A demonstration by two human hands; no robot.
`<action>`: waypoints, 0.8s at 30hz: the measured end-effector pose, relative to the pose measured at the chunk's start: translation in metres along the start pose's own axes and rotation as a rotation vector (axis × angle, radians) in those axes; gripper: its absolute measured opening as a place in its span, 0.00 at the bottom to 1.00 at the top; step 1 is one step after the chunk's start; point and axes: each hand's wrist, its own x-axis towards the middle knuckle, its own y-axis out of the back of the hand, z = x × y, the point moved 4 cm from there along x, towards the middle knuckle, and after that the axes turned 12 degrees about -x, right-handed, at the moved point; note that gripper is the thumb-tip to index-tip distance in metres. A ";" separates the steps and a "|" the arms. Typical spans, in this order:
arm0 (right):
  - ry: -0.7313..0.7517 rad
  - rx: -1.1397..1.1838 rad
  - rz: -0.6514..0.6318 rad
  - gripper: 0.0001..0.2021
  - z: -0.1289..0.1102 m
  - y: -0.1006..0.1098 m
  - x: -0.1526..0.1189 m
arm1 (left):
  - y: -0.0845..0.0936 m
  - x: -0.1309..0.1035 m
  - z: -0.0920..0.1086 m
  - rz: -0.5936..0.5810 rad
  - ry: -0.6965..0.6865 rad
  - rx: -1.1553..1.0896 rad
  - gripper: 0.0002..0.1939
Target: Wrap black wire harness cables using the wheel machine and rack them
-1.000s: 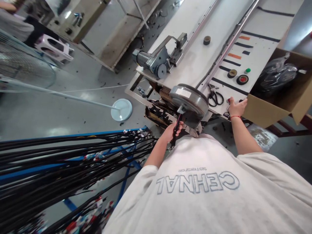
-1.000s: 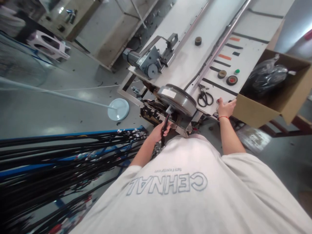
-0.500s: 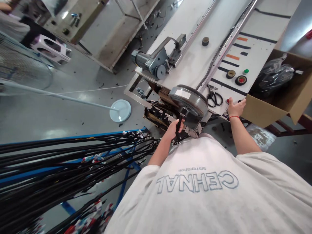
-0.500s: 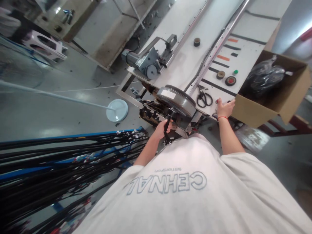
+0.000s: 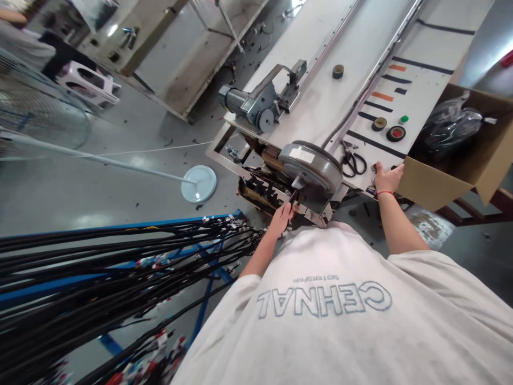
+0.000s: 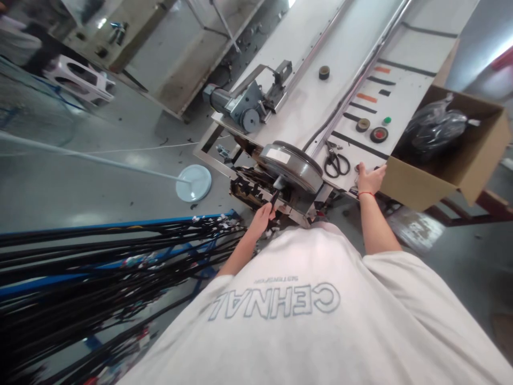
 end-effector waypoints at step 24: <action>0.115 -0.042 0.075 0.41 -0.022 0.022 0.000 | -0.014 0.028 0.006 -0.021 0.283 -0.216 0.23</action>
